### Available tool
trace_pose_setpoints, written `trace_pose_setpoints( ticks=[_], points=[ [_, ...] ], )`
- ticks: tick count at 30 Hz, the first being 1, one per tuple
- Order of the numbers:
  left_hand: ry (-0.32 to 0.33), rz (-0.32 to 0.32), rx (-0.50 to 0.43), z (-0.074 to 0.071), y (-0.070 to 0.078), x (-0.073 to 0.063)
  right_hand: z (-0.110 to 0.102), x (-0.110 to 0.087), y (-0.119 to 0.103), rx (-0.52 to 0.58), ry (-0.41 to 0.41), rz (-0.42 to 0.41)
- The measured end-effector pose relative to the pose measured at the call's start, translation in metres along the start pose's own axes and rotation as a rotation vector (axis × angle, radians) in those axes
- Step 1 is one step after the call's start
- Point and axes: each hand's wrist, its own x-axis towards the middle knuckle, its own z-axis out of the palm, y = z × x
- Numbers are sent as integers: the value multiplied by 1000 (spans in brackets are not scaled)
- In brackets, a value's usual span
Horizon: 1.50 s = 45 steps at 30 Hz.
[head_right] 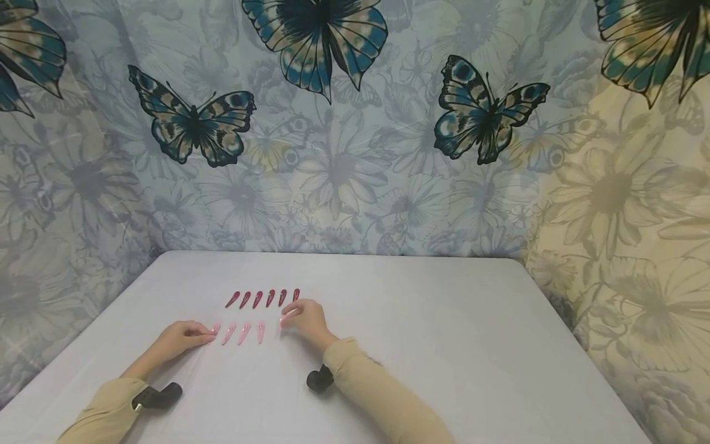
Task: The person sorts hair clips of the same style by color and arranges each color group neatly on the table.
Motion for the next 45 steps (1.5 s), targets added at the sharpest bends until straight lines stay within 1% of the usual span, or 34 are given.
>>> trace_pose_setpoints(
  ticks=[8,11,19,24,28,31,38,43,45],
  points=[
    [-7,-1,-25,1,-1,-1,16,1,-1,-147,-9,-62],
    [-1,3,-21,1,-3,0,19,1,-4,-158,-10,-63],
    [-10,-6,-25,0,-2,-1,24,1,-2,-231,36,-37],
    [-7,-5,-22,-1,-2,1,27,0,2,-296,66,-72],
    [-4,-14,-23,0,-4,3,27,-1,3,-309,73,-101],
    [-2,-15,-26,1,-5,5,27,-2,4,-317,76,-108],
    [2,-9,-24,2,-5,4,29,-5,7,-386,105,-140],
    [1,-5,-16,2,-3,2,31,-7,5,-396,113,-115],
    [2,-12,-18,2,-3,2,31,-7,4,-396,114,-110]
  ],
)
